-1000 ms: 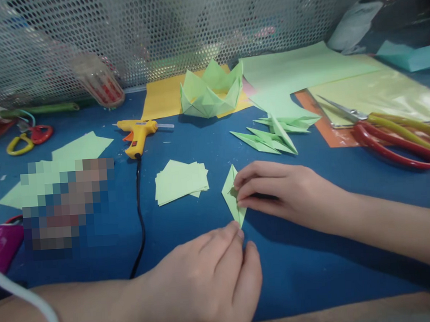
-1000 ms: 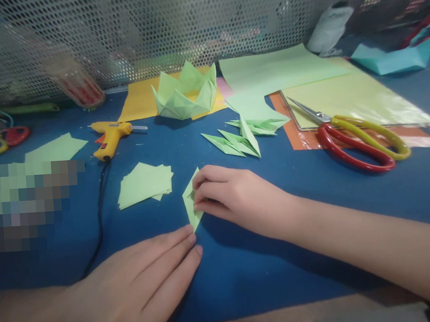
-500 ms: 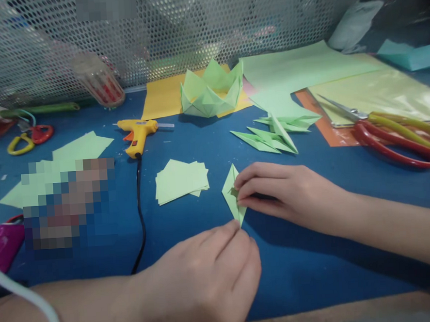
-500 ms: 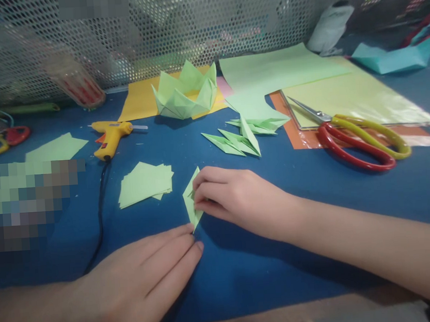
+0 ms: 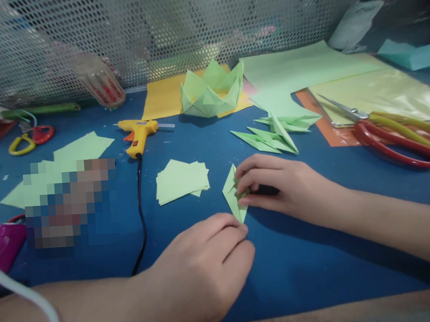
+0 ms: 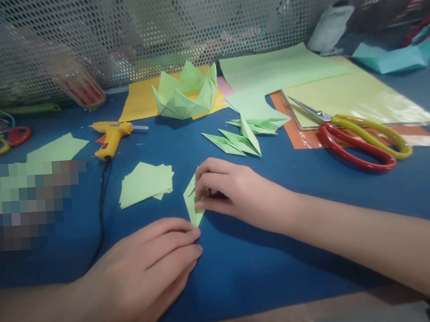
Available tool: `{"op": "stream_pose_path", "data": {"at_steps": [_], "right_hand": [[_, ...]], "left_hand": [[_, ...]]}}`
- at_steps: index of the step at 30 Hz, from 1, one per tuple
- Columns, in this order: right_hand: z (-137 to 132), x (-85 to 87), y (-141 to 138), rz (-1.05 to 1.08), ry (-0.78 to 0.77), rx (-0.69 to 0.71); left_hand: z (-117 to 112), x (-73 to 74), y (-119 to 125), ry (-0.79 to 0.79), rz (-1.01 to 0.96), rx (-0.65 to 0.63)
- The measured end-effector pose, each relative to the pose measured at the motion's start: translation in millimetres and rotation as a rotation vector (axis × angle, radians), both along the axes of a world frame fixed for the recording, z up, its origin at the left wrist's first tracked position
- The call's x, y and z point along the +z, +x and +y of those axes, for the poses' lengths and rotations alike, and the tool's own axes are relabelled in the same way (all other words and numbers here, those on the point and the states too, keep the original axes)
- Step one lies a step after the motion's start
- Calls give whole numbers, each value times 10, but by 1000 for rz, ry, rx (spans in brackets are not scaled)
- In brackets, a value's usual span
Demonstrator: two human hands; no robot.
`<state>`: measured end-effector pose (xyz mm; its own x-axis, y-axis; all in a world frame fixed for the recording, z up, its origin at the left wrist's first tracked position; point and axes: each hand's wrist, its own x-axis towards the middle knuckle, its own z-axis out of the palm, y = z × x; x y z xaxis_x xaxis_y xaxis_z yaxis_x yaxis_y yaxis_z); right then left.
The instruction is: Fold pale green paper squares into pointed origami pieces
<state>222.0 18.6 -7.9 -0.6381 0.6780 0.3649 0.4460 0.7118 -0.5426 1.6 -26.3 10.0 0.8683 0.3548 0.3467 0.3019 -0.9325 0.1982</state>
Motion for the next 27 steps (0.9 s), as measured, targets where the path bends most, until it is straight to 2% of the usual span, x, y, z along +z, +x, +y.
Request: {"op": "stream_pose_path", "data": {"at_steps": [10,14,21,27], "right_hand": [[89,-11,62,21,-142,-118],[123,6,117,-2,-214,-60],[127,32,122,-21,-268,-57],[141,97,143,-65,-323,34]], "left_hand": [[-41,-46,-22,-10,53,38],[-4,-20,-3,119,81,-12],[13,14,20,196,138,-27],[22,24,19,263,125,-64]]}}
